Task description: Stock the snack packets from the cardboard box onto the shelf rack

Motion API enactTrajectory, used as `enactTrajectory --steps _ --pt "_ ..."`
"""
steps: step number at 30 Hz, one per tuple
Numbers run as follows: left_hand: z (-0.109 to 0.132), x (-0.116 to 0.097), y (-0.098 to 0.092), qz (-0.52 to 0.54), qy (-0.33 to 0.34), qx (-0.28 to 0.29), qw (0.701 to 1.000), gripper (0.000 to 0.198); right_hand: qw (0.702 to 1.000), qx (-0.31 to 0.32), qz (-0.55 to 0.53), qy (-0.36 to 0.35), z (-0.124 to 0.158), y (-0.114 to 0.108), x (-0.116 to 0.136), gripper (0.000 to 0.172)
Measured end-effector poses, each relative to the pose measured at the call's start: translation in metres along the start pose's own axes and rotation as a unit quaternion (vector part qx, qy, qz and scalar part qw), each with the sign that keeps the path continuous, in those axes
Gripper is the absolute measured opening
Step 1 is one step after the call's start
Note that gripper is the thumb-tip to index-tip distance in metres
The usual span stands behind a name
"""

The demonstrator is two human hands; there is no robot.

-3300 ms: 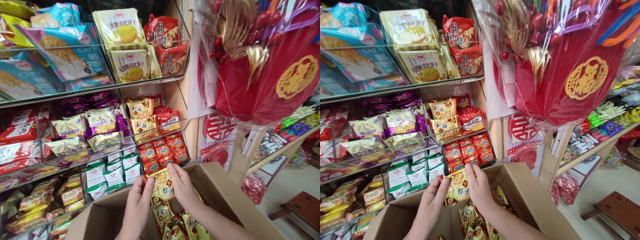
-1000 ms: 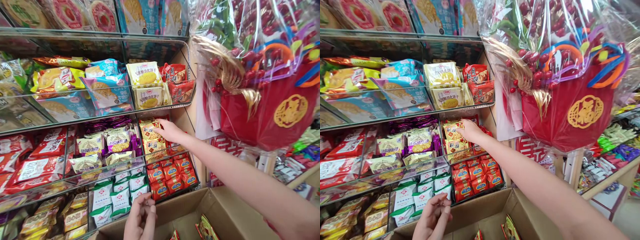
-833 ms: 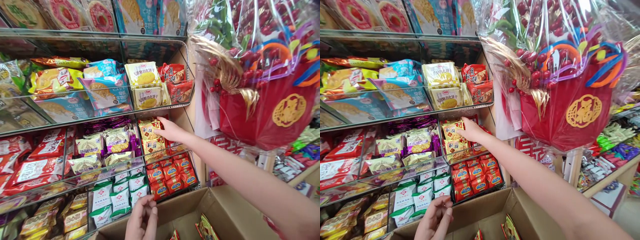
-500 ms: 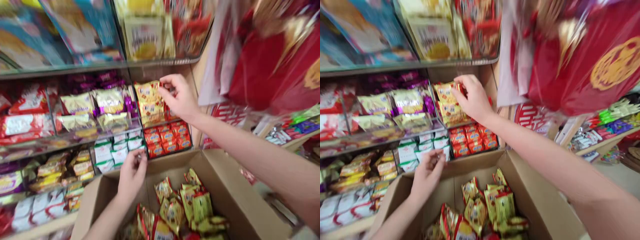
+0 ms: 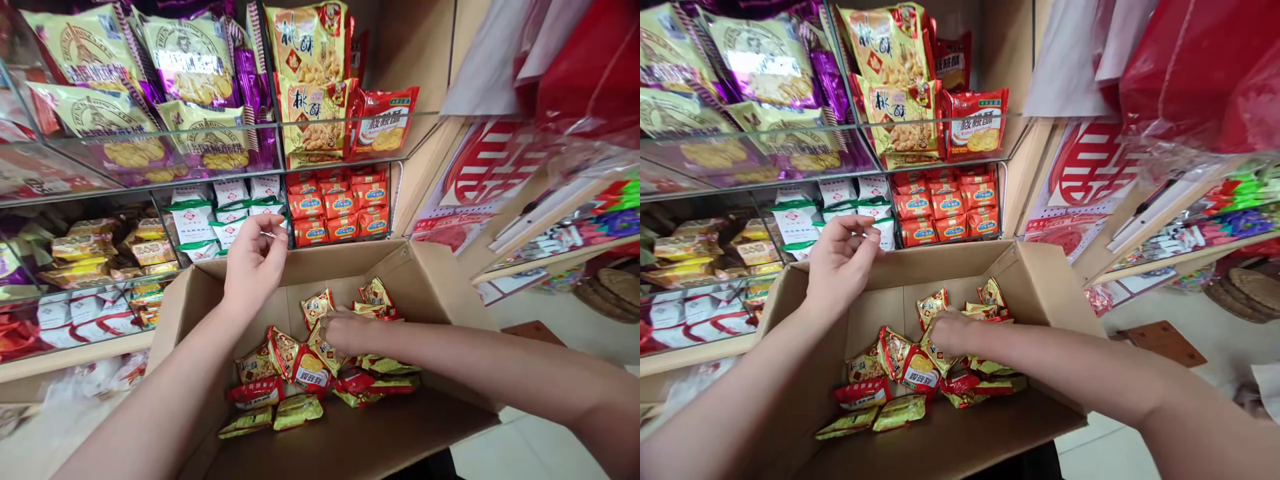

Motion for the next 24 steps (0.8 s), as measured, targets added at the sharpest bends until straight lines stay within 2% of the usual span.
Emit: enactTrajectory --steps 4,7,10,13,18,20,22,23,24 --pt "0.000 0.003 0.000 -0.009 -0.001 0.002 1.000 0.013 0.999 -0.010 -0.020 0.026 -0.010 0.004 0.001 0.030" --pt "0.000 0.004 0.001 -0.013 -0.004 0.007 1.000 0.012 0.995 -0.042 -0.059 0.071 -0.016 0.000 -0.005 0.029" --pt "-0.001 0.005 0.002 -0.017 -0.011 0.011 1.000 0.012 0.986 -0.089 -0.089 0.106 -0.023 -0.002 -0.004 0.042" --pt "-0.001 0.007 0.001 -0.027 -0.018 0.015 0.999 0.013 0.990 -0.083 -0.076 0.091 -0.030 0.008 0.011 0.052" --pt "0.000 0.011 -0.003 -0.047 -0.024 0.031 0.998 0.013 0.992 -0.094 -0.081 0.024 -0.041 0.021 0.035 0.034" --pt "-0.002 0.012 -0.004 -0.044 -0.019 0.036 0.998 0.013 0.991 -0.081 -0.106 0.019 -0.044 0.016 0.033 0.030" --pt "-0.003 0.010 -0.007 -0.036 -0.012 0.041 0.998 0.015 0.985 -0.063 -0.159 0.030 -0.039 0.000 0.026 0.029" --pt "-0.003 0.010 -0.008 -0.026 -0.021 0.045 0.998 0.016 0.975 -0.084 -0.200 0.046 -0.033 -0.016 0.021 0.029" --pt "-0.003 0.011 -0.009 -0.007 -0.037 0.051 0.998 0.019 0.957 -0.133 -0.249 0.065 -0.023 -0.037 0.013 0.029"
Point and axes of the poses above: each hand's wrist, its own z-axis away from the middle knuckle, its own y-axis out of the palm, x = y × z, the point moved 7 cm from there along -z, towards the middle knuckle, and after that the axes turned 7 degrees about -z, right-handed, at the moved point
